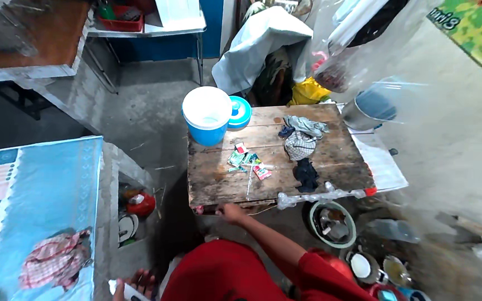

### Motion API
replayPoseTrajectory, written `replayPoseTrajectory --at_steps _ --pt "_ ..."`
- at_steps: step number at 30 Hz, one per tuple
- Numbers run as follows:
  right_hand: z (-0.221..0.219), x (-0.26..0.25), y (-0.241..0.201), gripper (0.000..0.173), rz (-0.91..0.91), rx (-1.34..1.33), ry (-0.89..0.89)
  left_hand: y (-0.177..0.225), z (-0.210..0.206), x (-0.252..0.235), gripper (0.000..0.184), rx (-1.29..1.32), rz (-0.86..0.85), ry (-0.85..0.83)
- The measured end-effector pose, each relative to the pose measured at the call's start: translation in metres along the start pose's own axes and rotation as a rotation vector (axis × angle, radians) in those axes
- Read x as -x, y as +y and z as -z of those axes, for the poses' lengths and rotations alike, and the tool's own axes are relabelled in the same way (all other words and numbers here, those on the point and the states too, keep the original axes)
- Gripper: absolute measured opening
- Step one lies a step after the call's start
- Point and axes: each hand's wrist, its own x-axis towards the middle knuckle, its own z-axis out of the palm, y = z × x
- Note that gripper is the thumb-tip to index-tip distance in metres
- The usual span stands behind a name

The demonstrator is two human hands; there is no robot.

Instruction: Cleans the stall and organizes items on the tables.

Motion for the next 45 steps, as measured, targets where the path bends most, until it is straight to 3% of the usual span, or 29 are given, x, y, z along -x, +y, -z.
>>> replayPoseTrajectory --at_steps 4,7,10,14,18,22,26,29,34,39,42,45 --pt "-0.054 0.007 -0.027 0.044 0.073 0.042 -0.242 0.007 -0.010 0.001 0.048 -0.056 0.051 -0.021" --pt "-0.079 0.007 -0.026 0.044 0.037 -0.090 -0.309 0.011 -0.014 -0.010 0.047 -0.148 0.101 -0.078" --pt "-0.085 0.013 0.010 0.042 -0.141 -0.460 -0.100 0.019 -0.019 -0.029 0.044 -0.327 0.111 -0.143" --pt "-0.098 0.056 0.075 0.041 -0.601 -0.651 0.190 0.039 -0.040 -0.046 0.043 -0.467 0.094 -0.237" --pt "-0.138 0.126 0.122 0.047 -0.897 -0.748 0.074 0.053 -0.049 -0.072 0.043 -0.498 0.005 -0.288" --pt "-0.178 0.178 0.127 0.047 -0.962 -0.676 -0.052 0.057 -0.051 -0.094 0.034 -0.481 -0.019 -0.154" --pt "-0.201 0.177 0.106 0.041 -0.933 -0.797 -0.019 0.060 -0.055 -0.102 0.033 -0.446 0.035 -0.114" --pt "-0.170 0.146 0.093 0.040 -0.818 -0.686 0.136 0.056 -0.060 -0.101 0.031 -0.464 0.037 -0.111" --pt "-0.022 0.082 0.066 0.055 -0.592 -0.404 0.579 0.041 -0.078 -0.096 0.033 -0.520 0.010 -0.151" --pt "0.090 0.015 0.084 0.036 -0.351 -0.186 0.705 0.012 -0.121 -0.082 0.035 -0.436 -0.040 -0.064" --pt "0.126 -0.013 0.102 0.057 -0.399 -0.019 0.790 -0.008 -0.159 -0.061 0.033 -0.315 -0.063 0.026" --pt "0.147 -0.037 0.126 0.079 -0.488 0.011 0.683 -0.042 -0.193 -0.041 0.035 -0.204 -0.057 0.067"
